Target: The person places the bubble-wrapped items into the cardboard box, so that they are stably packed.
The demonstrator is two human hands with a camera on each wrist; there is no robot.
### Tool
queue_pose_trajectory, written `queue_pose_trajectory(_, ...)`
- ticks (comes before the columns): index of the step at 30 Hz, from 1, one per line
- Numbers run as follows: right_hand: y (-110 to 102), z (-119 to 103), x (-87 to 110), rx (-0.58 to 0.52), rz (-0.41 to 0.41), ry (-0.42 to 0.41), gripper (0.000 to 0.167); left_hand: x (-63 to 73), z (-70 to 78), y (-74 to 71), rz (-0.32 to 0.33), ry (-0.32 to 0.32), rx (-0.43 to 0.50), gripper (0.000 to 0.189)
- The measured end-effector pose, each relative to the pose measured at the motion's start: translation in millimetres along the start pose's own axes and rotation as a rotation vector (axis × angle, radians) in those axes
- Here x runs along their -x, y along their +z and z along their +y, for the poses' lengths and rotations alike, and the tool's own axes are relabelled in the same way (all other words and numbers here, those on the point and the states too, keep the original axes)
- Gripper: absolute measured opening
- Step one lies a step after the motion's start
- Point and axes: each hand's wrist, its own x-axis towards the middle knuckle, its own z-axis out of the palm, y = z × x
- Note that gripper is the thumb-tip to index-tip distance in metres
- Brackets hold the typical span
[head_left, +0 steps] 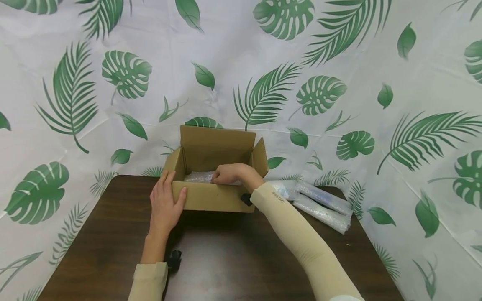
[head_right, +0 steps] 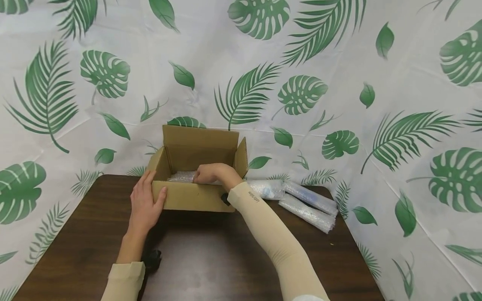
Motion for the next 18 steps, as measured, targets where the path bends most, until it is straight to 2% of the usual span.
queue_pose_trajectory(5,-0.8,-0.9,3.6,-0.022,-0.037,0.061,0.046,-0.4,2.4,-1.1,-0.012,-0.008,0.000,0.067)
queue_pose_trajectory(8,-0.1,1.0,6.5,-0.028,-0.028,0.041,0.045,0.6,1.7,-0.1,-0.014,-0.010,-0.005,0.067)
queue_pose_trajectory(9,2.7,13.3,-2.3,-0.022,-0.012,0.015,0.046,0.9,1.2,0.3,-0.014,-0.011,-0.004,0.067)
queue_pose_trajectory(12,4.4,18.0,3.3,-0.009,0.069,-0.023,0.038,1.3,0.1,0.9,-0.009,-0.011,-0.002,0.067)
queue_pose_trajectory(15,6.8,20.2,16.0,0.028,0.196,-0.010,0.029,1.3,0.0,0.8,-0.003,-0.014,0.006,0.067)
queue_pose_trajectory(16,5.4,9.4,32.2,0.040,0.235,0.016,0.029,1.2,0.2,0.9,0.000,-0.014,0.009,0.067)
queue_pose_trajectory(18,7.6,6.2,49.8,0.094,0.323,0.068,0.034,1.5,0.6,2.0,0.003,-0.013,0.016,0.066)
